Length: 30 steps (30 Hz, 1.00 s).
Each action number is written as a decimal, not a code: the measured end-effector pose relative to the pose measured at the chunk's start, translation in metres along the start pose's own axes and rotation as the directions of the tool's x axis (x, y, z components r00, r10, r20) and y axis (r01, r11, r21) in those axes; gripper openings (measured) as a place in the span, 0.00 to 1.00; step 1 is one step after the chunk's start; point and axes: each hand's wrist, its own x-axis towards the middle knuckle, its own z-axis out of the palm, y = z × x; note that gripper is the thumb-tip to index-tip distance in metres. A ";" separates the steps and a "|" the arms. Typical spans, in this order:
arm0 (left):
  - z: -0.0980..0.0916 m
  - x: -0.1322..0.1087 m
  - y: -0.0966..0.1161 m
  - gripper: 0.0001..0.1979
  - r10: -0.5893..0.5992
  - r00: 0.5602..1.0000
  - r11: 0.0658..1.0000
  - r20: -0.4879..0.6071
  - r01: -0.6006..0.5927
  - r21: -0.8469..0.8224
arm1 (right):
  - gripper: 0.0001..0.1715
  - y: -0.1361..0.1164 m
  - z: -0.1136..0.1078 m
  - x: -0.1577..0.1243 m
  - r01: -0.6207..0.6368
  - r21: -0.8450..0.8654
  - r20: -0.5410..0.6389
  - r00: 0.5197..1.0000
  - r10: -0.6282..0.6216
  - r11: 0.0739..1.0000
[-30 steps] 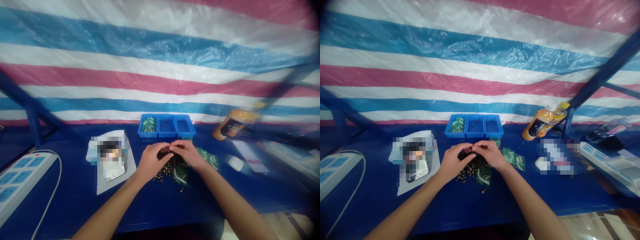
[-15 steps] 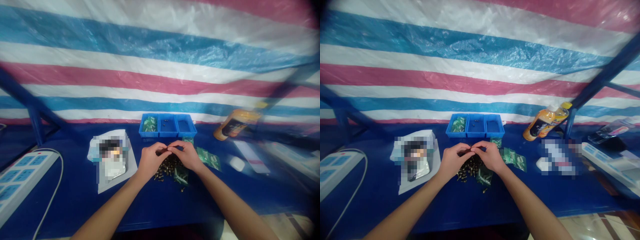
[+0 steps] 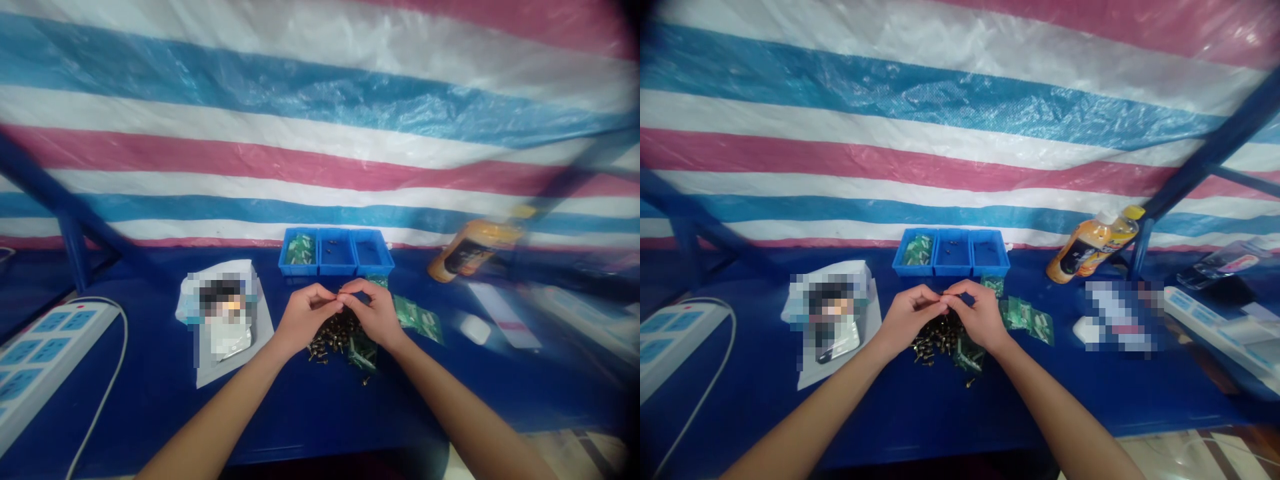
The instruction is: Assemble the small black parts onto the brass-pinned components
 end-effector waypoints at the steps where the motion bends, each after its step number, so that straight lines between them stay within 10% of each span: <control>1: 0.000 0.000 0.001 0.10 -0.016 1.000 0.999 0.012 0.016 -0.034 | 0.05 0.000 0.000 0.000 0.003 0.021 -0.001 1.000 -0.003 1.000; 26: 0.000 -0.002 0.000 0.13 -0.214 0.974 0.912 0.080 0.229 -0.340 | 0.02 0.007 0.000 0.004 0.061 0.083 -0.026 0.998 -0.059 0.995; 30: -0.001 0.000 0.000 0.14 -0.206 0.978 0.917 0.033 0.205 -0.342 | 0.05 0.006 -0.006 0.006 -0.076 0.087 -0.043 0.996 0.080 0.993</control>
